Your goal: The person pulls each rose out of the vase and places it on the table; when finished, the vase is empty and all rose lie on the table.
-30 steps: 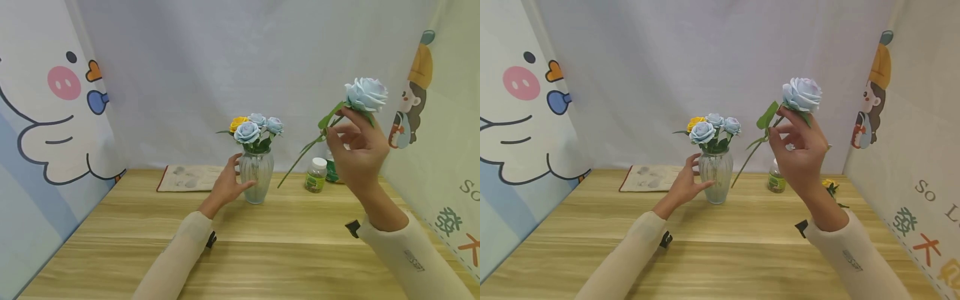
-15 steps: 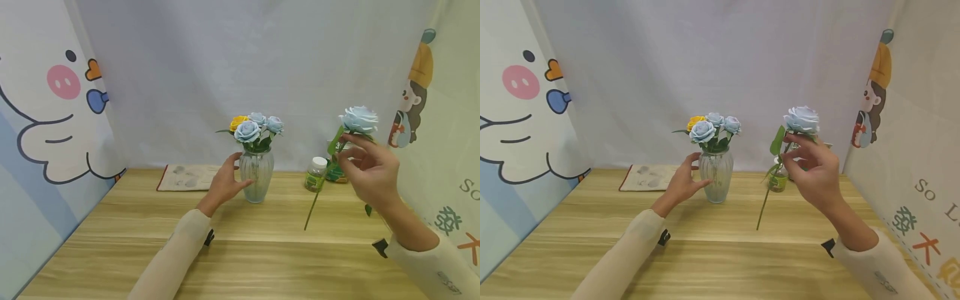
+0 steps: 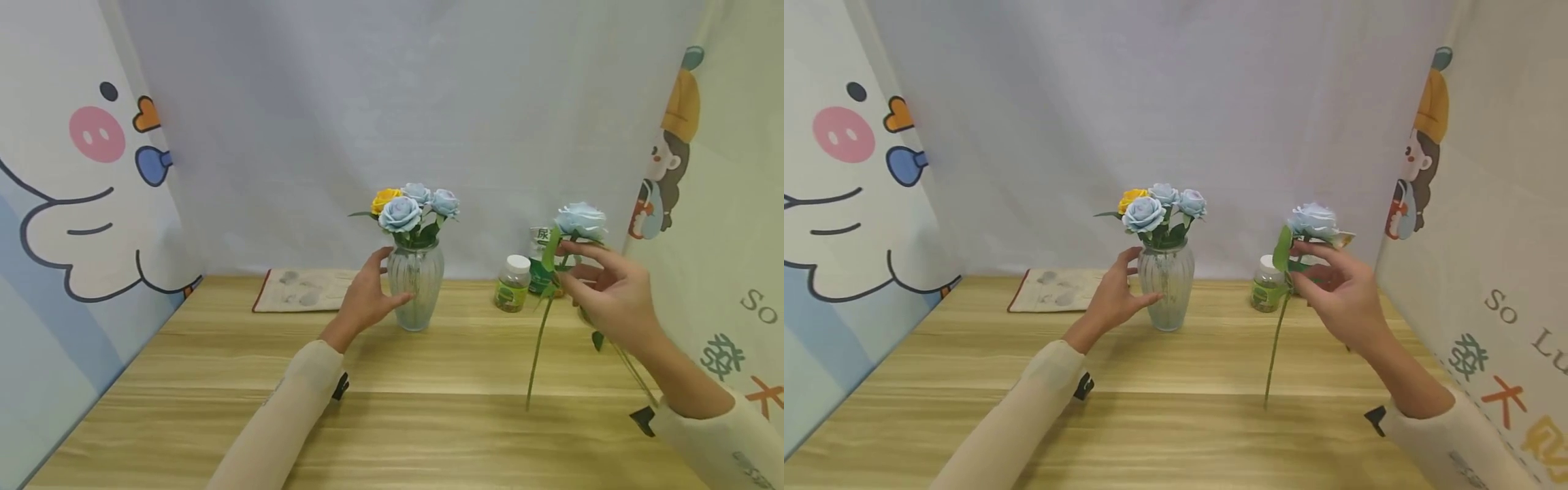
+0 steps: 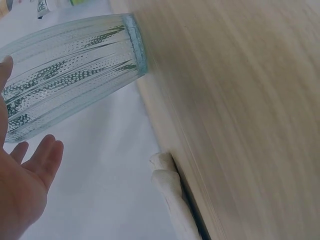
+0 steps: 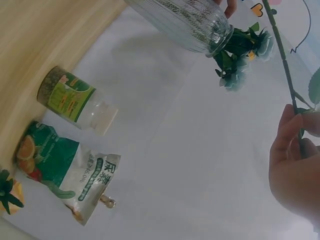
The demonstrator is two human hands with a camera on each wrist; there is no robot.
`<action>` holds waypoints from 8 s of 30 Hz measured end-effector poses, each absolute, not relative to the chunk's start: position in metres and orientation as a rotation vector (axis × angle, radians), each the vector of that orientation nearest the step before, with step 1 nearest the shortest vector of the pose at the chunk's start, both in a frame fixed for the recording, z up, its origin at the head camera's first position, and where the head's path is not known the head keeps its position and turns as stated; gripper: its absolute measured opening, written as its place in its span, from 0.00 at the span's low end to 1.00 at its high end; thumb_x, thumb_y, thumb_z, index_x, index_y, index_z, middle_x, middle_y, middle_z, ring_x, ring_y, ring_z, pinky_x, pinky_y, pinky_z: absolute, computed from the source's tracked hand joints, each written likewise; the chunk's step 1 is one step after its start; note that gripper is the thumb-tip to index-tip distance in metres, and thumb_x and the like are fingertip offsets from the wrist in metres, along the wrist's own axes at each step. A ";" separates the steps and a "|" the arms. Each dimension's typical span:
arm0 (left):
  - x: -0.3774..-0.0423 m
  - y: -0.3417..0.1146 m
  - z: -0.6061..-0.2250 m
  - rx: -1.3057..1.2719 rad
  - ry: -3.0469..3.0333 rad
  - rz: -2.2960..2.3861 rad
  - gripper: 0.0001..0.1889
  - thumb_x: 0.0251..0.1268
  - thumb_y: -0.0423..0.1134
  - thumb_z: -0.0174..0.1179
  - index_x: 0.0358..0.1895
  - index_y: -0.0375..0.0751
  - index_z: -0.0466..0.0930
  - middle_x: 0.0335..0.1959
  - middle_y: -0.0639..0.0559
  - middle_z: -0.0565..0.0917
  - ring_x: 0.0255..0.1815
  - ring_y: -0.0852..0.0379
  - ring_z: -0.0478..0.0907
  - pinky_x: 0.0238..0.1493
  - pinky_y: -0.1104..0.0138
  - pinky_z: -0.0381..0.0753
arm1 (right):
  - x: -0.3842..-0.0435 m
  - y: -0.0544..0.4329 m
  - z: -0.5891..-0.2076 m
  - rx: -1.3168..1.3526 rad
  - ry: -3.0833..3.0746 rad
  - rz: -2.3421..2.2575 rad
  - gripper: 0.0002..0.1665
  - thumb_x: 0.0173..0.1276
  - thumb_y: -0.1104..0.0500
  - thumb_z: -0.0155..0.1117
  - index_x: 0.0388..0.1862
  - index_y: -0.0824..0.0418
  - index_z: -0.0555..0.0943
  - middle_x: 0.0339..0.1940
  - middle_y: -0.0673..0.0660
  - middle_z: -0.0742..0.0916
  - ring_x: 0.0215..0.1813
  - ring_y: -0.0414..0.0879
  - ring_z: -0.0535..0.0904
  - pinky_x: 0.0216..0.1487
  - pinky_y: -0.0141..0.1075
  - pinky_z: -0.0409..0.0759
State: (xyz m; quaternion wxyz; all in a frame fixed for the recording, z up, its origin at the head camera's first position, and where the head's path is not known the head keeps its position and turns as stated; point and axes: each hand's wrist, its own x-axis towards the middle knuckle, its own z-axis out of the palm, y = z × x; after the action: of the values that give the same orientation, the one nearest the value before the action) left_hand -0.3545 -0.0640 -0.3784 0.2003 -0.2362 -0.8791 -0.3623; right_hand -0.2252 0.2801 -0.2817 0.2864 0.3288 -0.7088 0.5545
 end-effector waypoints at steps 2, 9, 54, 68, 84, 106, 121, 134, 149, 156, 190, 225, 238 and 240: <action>-0.354 -0.064 -0.378 -0.657 -2.451 -1.020 0.50 0.53 0.49 0.76 0.75 0.41 0.55 0.72 0.43 0.67 0.62 0.44 0.76 0.57 0.50 0.79 | -0.226 0.286 -0.285 0.858 -1.939 1.516 0.25 0.59 0.85 0.57 0.56 0.77 0.79 0.49 0.50 0.86 0.32 0.36 0.85 0.17 0.25 0.71; -0.356 -0.061 -0.380 -0.665 -2.435 -1.035 0.50 0.53 0.50 0.76 0.74 0.41 0.56 0.71 0.42 0.67 0.62 0.43 0.76 0.57 0.50 0.78 | -0.231 0.306 -0.304 0.793 -2.078 1.587 0.24 0.62 0.82 0.59 0.59 0.76 0.77 0.48 0.48 0.86 0.27 0.35 0.80 0.15 0.32 0.64; -0.355 -0.059 -0.384 -0.631 -2.462 -1.118 0.50 0.55 0.50 0.75 0.77 0.46 0.52 0.76 0.45 0.62 0.58 0.43 0.80 0.54 0.51 0.80 | -0.288 0.371 -0.347 0.266 -2.777 1.169 0.33 0.69 0.63 0.65 0.68 0.75 0.69 0.62 0.76 0.77 0.37 0.35 0.78 0.28 0.36 0.77; -0.354 -0.059 -0.384 -0.631 -2.448 -1.098 0.50 0.56 0.49 0.74 0.77 0.45 0.52 0.75 0.44 0.63 0.57 0.43 0.80 0.54 0.49 0.80 | -0.298 0.374 -0.355 0.166 -2.745 1.180 0.31 0.70 0.61 0.65 0.67 0.75 0.70 0.59 0.75 0.76 0.34 0.36 0.79 0.32 0.36 0.83; -0.353 -0.059 -0.386 -0.627 -2.451 -1.120 0.50 0.56 0.49 0.74 0.77 0.44 0.52 0.75 0.43 0.63 0.57 0.42 0.80 0.54 0.50 0.80 | -0.324 0.393 -0.370 0.294 -2.893 1.130 0.31 0.63 0.69 0.67 0.63 0.81 0.70 0.56 0.77 0.80 0.30 0.41 0.80 0.28 0.41 0.82; -0.354 -0.057 -0.386 -0.628 -2.446 -1.122 0.50 0.57 0.49 0.73 0.77 0.45 0.51 0.75 0.43 0.62 0.58 0.42 0.79 0.54 0.51 0.80 | -0.331 0.403 -0.379 0.349 -3.088 1.237 0.37 0.53 0.72 0.63 0.64 0.79 0.70 0.60 0.75 0.78 0.28 0.43 0.71 0.26 0.36 0.74; -0.355 -0.057 -0.387 -0.620 -2.468 -1.108 0.50 0.58 0.49 0.73 0.78 0.46 0.51 0.75 0.44 0.61 0.58 0.44 0.79 0.54 0.52 0.80 | -0.335 0.407 -0.391 0.399 -3.118 1.199 0.35 0.55 0.71 0.66 0.64 0.79 0.71 0.57 0.73 0.81 0.18 0.39 0.66 0.21 0.35 0.72; -0.354 -0.058 -0.387 -0.629 -2.456 -1.100 0.50 0.58 0.49 0.73 0.78 0.45 0.50 0.75 0.44 0.61 0.57 0.44 0.80 0.55 0.52 0.80 | -0.328 0.402 -0.385 0.408 -3.128 0.940 0.31 0.55 0.69 0.66 0.59 0.79 0.75 0.54 0.75 0.82 0.40 0.52 0.78 0.25 0.40 0.77; -0.355 -0.063 -0.382 -0.617 -2.458 -1.083 0.50 0.58 0.48 0.73 0.78 0.46 0.51 0.75 0.42 0.62 0.55 0.44 0.81 0.55 0.50 0.79 | -0.318 0.389 -0.363 0.355 -2.863 0.778 0.21 0.64 0.64 0.65 0.51 0.79 0.80 0.47 0.74 0.85 0.48 0.68 0.80 0.42 0.49 0.80; -0.354 -0.060 -0.383 -0.589 -2.505 -1.088 0.49 0.58 0.49 0.72 0.78 0.49 0.50 0.74 0.44 0.63 0.53 0.45 0.82 0.51 0.51 0.81 | -0.305 0.350 -0.351 0.320 -2.749 0.925 0.18 0.70 0.61 0.63 0.54 0.72 0.82 0.53 0.71 0.84 0.40 0.57 0.82 0.35 0.38 0.79; -0.359 -0.056 -0.384 -0.596 -2.371 -1.079 0.49 0.53 0.51 0.75 0.74 0.40 0.56 0.70 0.41 0.65 0.66 0.41 0.69 0.60 0.48 0.75 | -0.307 0.175 -0.301 0.684 -2.425 1.270 0.15 0.67 0.65 0.65 0.52 0.62 0.85 0.48 0.61 0.86 0.26 0.47 0.81 0.17 0.36 0.70; -0.371 -0.052 -0.380 -0.664 -2.379 -1.237 0.52 0.50 0.48 0.78 0.73 0.40 0.53 0.72 0.35 0.65 0.69 0.36 0.67 0.62 0.45 0.73 | -0.296 0.131 -0.296 0.842 -2.289 1.125 0.13 0.65 0.69 0.63 0.48 0.68 0.84 0.47 0.60 0.86 0.46 0.53 0.81 0.34 0.39 0.80; -0.372 -0.047 -0.379 -0.711 -2.367 -1.279 0.52 0.51 0.45 0.77 0.75 0.41 0.52 0.72 0.39 0.64 0.69 0.38 0.68 0.63 0.47 0.72 | -0.314 0.126 -0.300 0.861 -2.223 0.903 0.14 0.60 0.71 0.63 0.45 0.71 0.85 0.52 0.66 0.84 0.55 0.59 0.78 0.48 0.52 0.81; -0.372 -0.046 -0.379 -0.704 -2.371 -1.278 0.52 0.51 0.46 0.77 0.75 0.43 0.51 0.72 0.40 0.64 0.69 0.39 0.68 0.63 0.48 0.72 | -0.316 0.123 -0.298 0.872 -2.226 0.910 0.14 0.60 0.71 0.63 0.46 0.71 0.85 0.52 0.65 0.84 0.55 0.59 0.79 0.49 0.52 0.81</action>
State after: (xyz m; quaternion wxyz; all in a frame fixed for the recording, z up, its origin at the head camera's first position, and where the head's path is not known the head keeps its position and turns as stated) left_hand -0.3716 -0.0460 -0.3786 0.1777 -0.2489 -0.8380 -0.4518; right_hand -0.3165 0.1227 -0.2982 0.2878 0.3265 -0.8333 0.3408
